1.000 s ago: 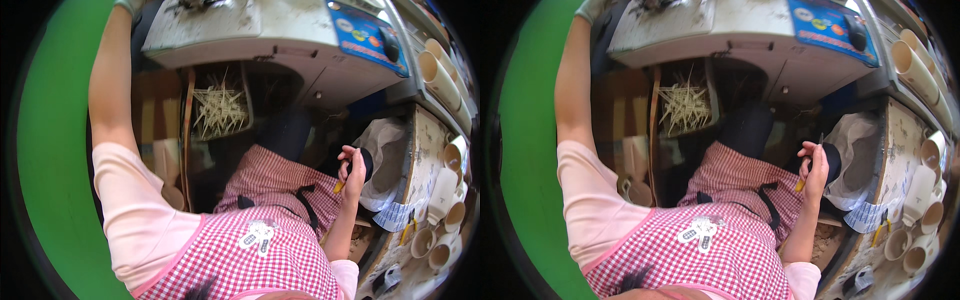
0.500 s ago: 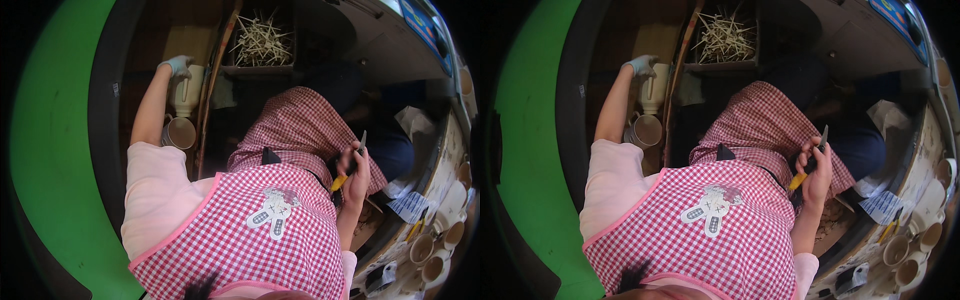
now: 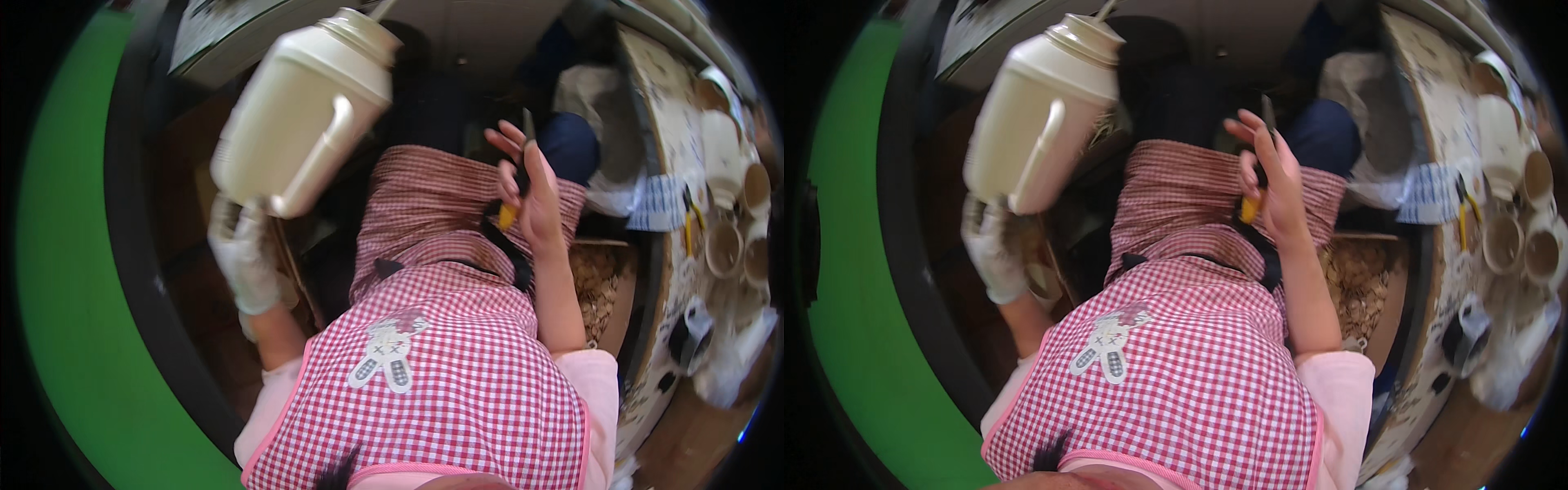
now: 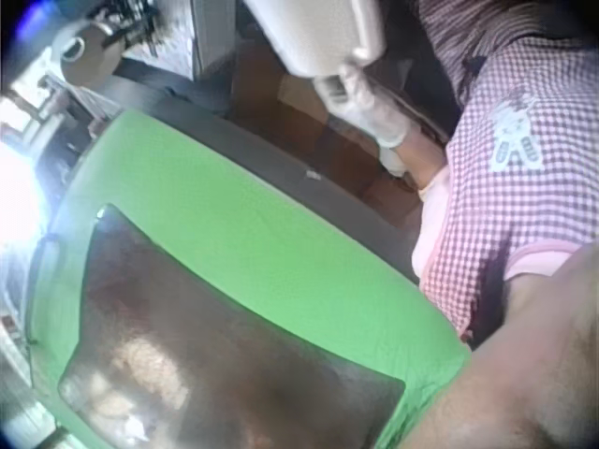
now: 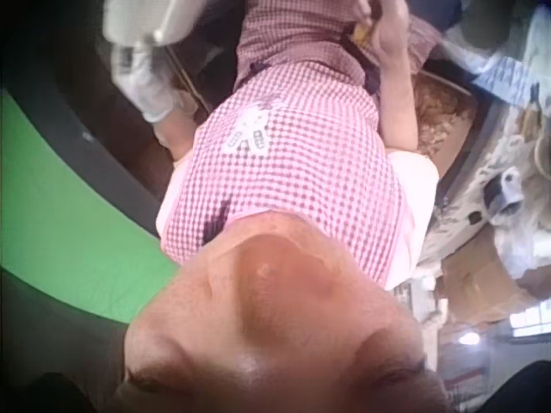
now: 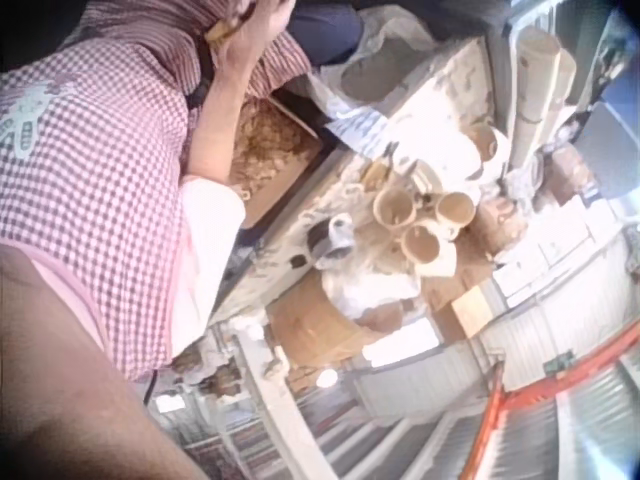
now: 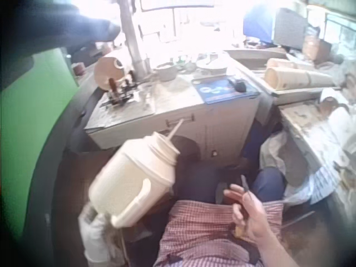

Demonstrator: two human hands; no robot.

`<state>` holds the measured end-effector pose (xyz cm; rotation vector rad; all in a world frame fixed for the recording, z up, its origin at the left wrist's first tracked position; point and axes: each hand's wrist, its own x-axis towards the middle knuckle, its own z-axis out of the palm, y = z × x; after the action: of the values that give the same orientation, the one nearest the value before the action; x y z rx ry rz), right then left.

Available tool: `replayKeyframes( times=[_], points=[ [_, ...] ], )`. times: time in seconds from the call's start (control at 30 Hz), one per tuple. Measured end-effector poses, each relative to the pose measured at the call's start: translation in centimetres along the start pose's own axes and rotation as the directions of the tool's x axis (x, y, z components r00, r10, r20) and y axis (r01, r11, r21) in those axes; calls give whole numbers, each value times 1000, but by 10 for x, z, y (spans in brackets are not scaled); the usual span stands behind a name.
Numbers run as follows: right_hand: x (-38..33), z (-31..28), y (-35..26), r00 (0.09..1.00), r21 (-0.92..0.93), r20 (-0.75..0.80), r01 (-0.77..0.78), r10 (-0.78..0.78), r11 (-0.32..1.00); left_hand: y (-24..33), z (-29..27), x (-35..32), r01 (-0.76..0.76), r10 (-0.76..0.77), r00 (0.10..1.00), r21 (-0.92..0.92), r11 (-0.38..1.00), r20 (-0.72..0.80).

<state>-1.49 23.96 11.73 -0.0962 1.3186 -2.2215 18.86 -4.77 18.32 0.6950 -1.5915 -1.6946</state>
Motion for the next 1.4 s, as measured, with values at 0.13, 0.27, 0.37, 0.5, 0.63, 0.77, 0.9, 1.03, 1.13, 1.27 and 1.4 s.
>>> replayKeyframes(
  times=[0.13, 0.27, 0.37, 0.5, 0.63, 0.77, 0.9, 1.03, 1.13, 1.27, 1.4],
  points=[
    [17, -26, -26, 999, 151, 47, -1, -6, 989, -42, 53, -23, 581, -671, 629, 337, 741, 393],
    [6, -37, -53, 986, -316, -157, -99, 51, 944, -24, 96, 11, -6, -328, 836, 605, 796, 441],
    [0, -14, -54, 996, -465, 29, 90, -86, 881, 6, 149, 34, -359, 65, 698, 270, 893, 713],
    [-2, -5, -39, 977, -394, 116, 210, -178, 895, 22, 196, 50, -454, -100, 337, 254, 854, 936],
    [-21, -43, -13, 966, 144, -255, 10, 27, 989, 20, 183, 56, -525, -63, 372, 266, 808, 926],
    [-62, -57, 28, 841, 278, -274, -395, 466, 876, 23, 161, 48, -407, 62, 474, 156, 900, 879],
    [-60, -49, 6, 845, 209, -302, -392, 441, 896, 45, 143, 63, -435, 232, 682, 129, 891, 693],
    [-20, -27, -70, 984, -349, 107, -97, 142, 932, 47, 132, 83, -799, 272, 372, 157, 581, 887],
    [-1, 18, -88, 850, -798, 500, 527, -165, 291, 34, 133, 81, -811, 208, 270, 106, 575, 940],
    [6, 49, -92, 762, -756, 647, 634, -36, -160, 26, 140, 77, -783, 200, 209, 41, 621, 957],
    [9, 60, -77, 764, -734, 643, 596, -49, -327, 20, 151, 71, -796, 186, 171, 24, 605, 968]
  ],
)
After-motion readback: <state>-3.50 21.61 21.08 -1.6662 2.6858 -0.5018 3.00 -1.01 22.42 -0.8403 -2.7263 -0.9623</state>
